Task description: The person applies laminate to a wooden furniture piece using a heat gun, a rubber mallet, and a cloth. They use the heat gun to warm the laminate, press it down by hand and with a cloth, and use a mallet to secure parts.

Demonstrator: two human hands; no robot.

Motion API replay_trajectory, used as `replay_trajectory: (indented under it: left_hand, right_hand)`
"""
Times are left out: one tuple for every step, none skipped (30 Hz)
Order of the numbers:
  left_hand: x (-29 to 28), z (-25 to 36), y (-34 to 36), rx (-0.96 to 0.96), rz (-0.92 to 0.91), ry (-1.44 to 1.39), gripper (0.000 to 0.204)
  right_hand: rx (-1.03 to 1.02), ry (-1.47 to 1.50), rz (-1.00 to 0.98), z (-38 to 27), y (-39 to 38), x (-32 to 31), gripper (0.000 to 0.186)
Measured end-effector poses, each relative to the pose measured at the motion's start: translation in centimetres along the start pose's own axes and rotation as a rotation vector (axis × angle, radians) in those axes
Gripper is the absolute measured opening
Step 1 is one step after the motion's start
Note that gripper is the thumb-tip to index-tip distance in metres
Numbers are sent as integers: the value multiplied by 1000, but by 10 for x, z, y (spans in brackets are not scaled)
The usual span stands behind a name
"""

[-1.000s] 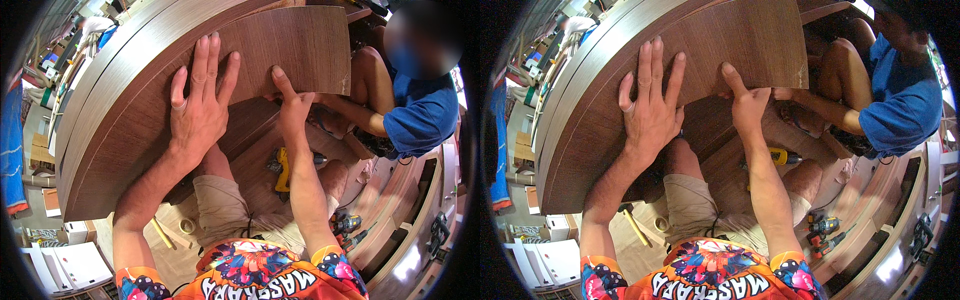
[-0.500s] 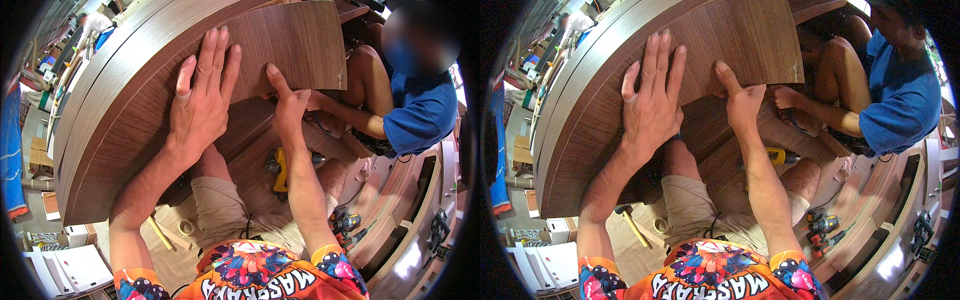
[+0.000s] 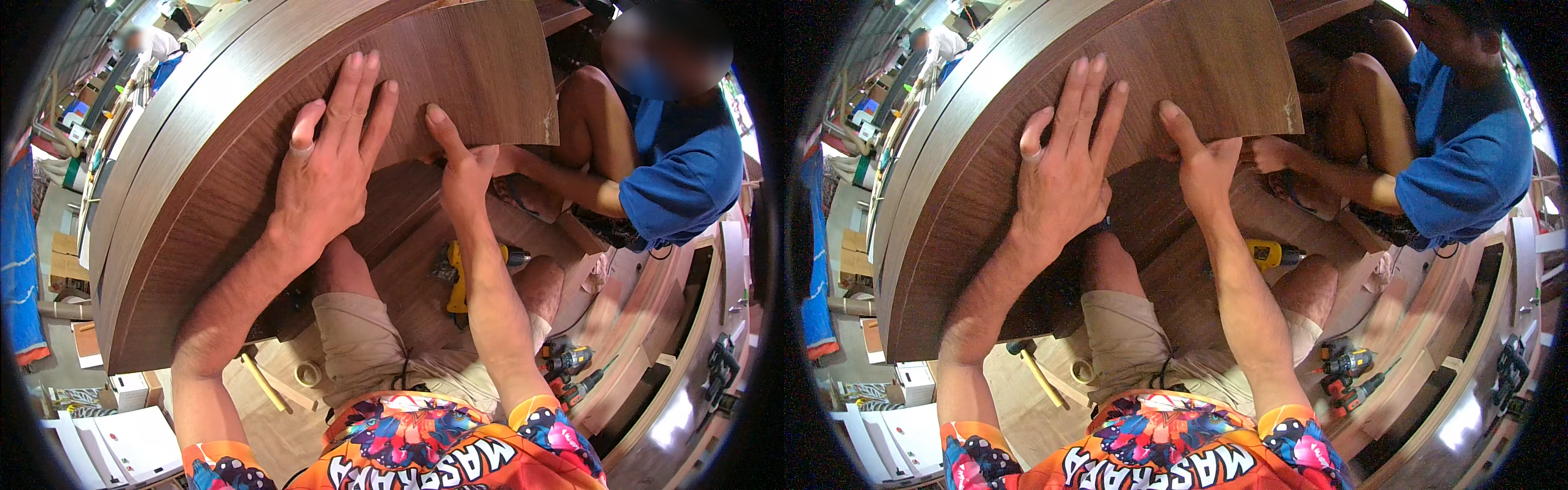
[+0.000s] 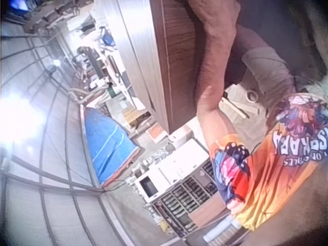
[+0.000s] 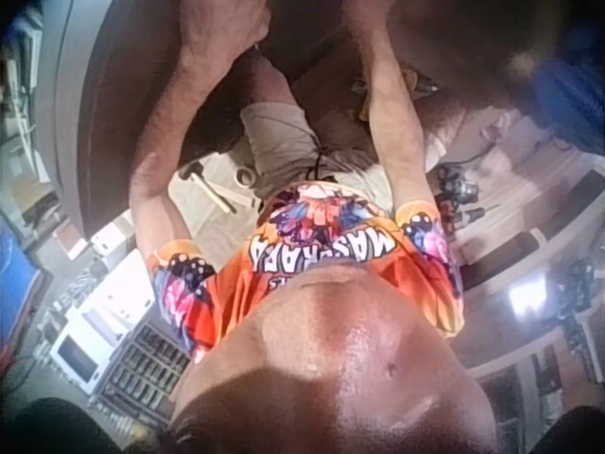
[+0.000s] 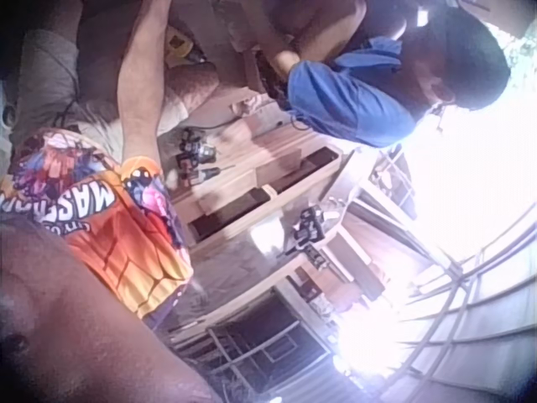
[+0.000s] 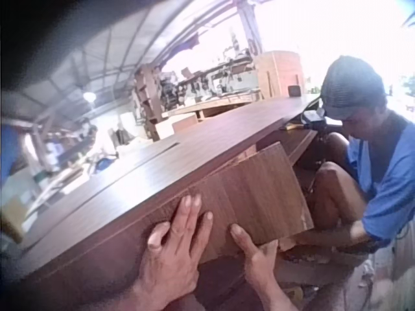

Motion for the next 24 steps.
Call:
replay_trajectory:
  left_hand:
    - [0, 1, 2, -2, -10, -18, 109]
    - [-1, 3, 4, -4, -20, -37, 109]
    - [0, 3, 5, -5, -34, -55, 110]
    - [1, 2, 5, -6, -43, -101, 111]
    - [2, -1, 5, -7, -52, -149, 113]
    - [3, -3, 4, -9, -60, -197, 114]
    - [2, -4, 4, -11, -49, -206, 115]
    - [2, -4, 4, -14, -39, -215, 116]
    - [0, -5, 5, -19, -29, -222, 117]
    - [-1, -5, 6, -24, -30, -213, 118]
    - [-2, -6, 8, -30, -31, -204, 118]
    - [-2, -5, 9, -35, -33, -195, 118]
    - [-3, -5, 10, -38, -25, -190, 117]
    - [-3, -4, 11, -41, -17, -184, 117]
    - [-3, -4, 11, -44, -12, -175, 117]
    - [-2, -5, 11, -40, -17, -163, 117]
    - [-2, -5, 11, -35, -22, -151, 116]
    - [-2, -4, 13, -29, -24, -141, 116]
    - [-2, -3, 15, -16, -37, -93, 105]
    - [-3, -1, 18, -3, -49, -46, 94]
    - [-4, 0, 19, 11, -66, 4, 83]
    - [-4, 1, 21, 14, -67, 7, 83]
    - [-3, 2, 23, 18, -67, 9, 83]
    - [-2, 3, 26, 22, -64, 9, 83]
  right_hand:
    - [2, -23, -5, 3, 2, -2, 47]
    - [3, -45, -9, 6, 4, -5, 47]
    - [7, -67, -13, 7, 4, -5, 46]
    - [32, -63, -21, 8, 4, -5, 46]
    - [56, -59, -29, 10, 2, -4, 45]
    - [79, -57, -39, 9, 1, -3, 45]
    - [78, -84, -38, 8, 1, -3, 46]
    - [76, -111, -38, 8, 0, -3, 48]
    - [74, -137, -40, 7, 1, -3, 51]
    - [69, -129, -32, 6, 1, -3, 52]
    - [63, -121, -24, 6, 1, -2, 53]
    - [58, -114, -16, 7, 1, -3, 54]
    - [42, -109, 17, 9, 2, -5, 51]
    - [26, -104, 50, 13, 2, -8, 48]
    - [13, -95, 82, 12, 3, -7, 45]
    - [23, -108, 88, 11, 1, -6, 43]
    - [33, -121, 94, 8, -3, -6, 42]
    - [40, -137, 102, 5, -4, -6, 41]
    - [-20, -142, 112, 5, -2, -8, 38]
    - [-81, -147, 123, 9, 0, -11, 36]
    - [-136, -150, 133, 5, 1, -8, 34]
    - [-119, -146, 127, 4, 3, -9, 33]
    - [-102, -142, 122, 1, 7, -12, 32]
    - [-87, -140, 118, -4, 11, -12, 31]
Point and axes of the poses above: each hand's wrist, its own y-axis towards the middle knuckle, its own x-axis out of the palm, z = x × y, the point moved 7 cm from there along y, towards the middle knuckle, and after that the axes turned 7 degrees about -x, right-handed, at the moved point
